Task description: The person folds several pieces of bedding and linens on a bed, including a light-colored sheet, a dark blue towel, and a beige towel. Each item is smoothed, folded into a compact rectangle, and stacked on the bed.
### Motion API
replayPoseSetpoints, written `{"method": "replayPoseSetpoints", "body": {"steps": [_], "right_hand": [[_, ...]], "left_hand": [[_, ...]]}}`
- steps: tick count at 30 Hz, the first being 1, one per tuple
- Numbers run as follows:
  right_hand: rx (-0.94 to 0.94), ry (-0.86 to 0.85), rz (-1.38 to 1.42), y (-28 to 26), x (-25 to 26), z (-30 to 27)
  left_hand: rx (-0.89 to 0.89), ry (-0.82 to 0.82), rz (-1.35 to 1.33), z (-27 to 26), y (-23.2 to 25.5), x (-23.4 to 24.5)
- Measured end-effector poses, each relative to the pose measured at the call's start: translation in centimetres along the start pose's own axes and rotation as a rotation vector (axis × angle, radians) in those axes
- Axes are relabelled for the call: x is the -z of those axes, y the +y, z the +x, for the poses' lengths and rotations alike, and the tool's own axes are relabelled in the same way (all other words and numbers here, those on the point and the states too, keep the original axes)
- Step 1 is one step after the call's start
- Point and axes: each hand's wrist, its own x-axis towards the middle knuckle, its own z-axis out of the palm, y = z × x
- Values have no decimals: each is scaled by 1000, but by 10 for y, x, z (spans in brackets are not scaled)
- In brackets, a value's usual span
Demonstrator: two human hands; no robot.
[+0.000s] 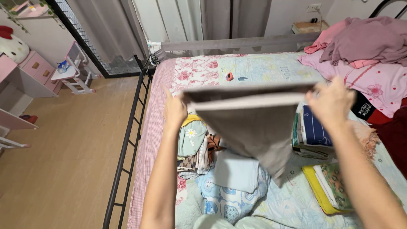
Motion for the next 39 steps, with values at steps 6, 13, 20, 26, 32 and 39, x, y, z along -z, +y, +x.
{"method": "replayPoseSetpoints", "body": {"steps": [6, 13, 20, 26, 32, 39], "right_hand": [[70, 187, 214, -3, 24, -3], [-134, -901, 97, -17, -8, -42], [26, -543, 712, -39, -6, -78], [-86, -1142, 669, -93, -5, -167], [558, -749, 1013, -144, 18, -224], [153, -797, 997, -156, 44, -210]], "left_hand": [[-96, 645, 366, -3, 36, 61], [102, 67, 424, -91, -35, -15], [328, 58, 341, -92, -71, -40], [567, 166, -52, -97, -98, -45], [687, -37, -802, -91, -94, -41], [656, -39, -958, -100, -94, -42]]}}
